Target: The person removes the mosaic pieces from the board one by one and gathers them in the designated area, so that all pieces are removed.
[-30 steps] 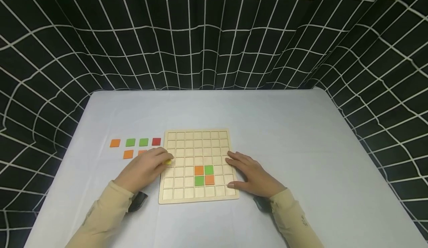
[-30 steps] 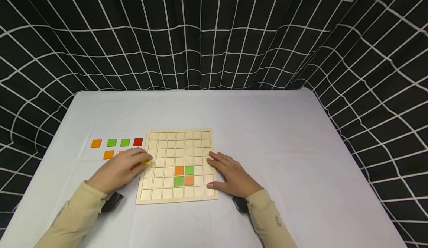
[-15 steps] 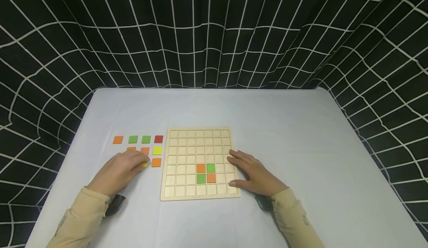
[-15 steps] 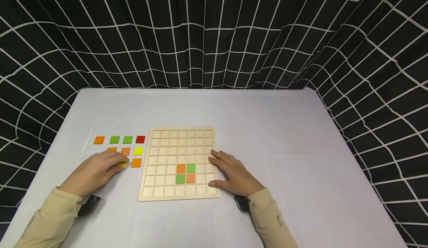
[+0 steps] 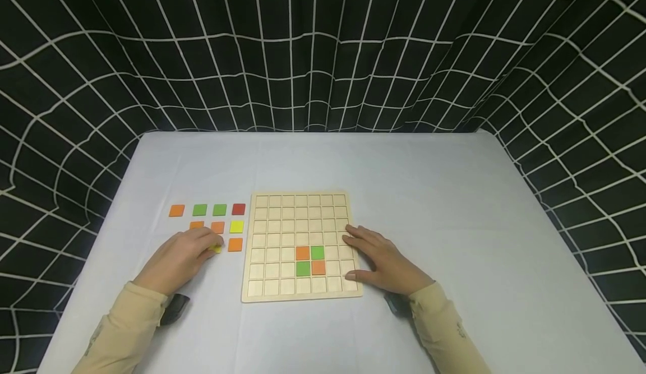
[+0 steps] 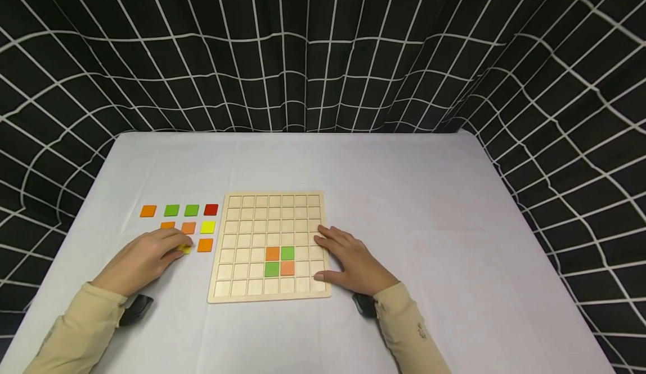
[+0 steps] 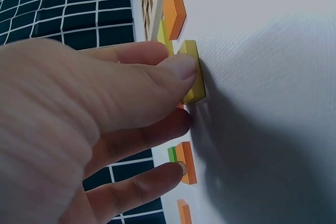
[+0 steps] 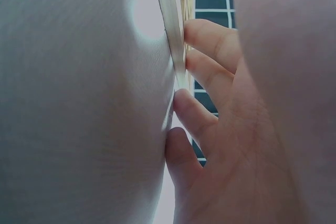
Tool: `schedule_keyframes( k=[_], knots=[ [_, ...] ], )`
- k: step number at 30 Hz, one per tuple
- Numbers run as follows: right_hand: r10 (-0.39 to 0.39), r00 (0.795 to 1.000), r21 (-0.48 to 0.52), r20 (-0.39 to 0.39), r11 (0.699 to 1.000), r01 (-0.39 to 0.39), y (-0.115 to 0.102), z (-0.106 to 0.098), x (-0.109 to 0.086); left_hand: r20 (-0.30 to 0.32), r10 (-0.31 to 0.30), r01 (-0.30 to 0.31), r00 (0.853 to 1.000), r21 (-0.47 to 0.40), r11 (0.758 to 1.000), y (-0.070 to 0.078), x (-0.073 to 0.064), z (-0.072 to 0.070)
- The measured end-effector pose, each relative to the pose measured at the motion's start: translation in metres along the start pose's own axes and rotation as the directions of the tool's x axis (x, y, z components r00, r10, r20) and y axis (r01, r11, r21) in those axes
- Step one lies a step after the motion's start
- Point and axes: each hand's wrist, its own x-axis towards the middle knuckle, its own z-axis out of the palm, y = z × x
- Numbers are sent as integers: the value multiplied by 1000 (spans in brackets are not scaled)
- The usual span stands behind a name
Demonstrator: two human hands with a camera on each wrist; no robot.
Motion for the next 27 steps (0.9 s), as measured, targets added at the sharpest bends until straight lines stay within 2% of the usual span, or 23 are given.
schedule_keyframes(
  k=[6,12,16,22,25,27],
  knots=[
    [-6,1000,1,-2,1000,6,1,0,-1,1,0,0,1000,24,1000,0,0,0],
    [-12,1000,-14,-3,1000,12,3,-1,-1,-76,101,-98,992,36,995,4,8,-1],
    [-13,1000,-17,-6,1000,13,3,-1,-1,-92,183,-185,979,-9,983,21,25,8],
    [-12,1000,-4,0,1000,12,1,-2,-1,-38,313,-315,949,-84,945,56,53,37],
    [-4,1000,-1,4,1000,4,1,-1,-1,14,344,-340,939,-114,933,72,65,49],
    [-2,1000,2,6,1000,2,0,-1,0,49,344,-335,938,-129,933,79,71,54]
  ],
)
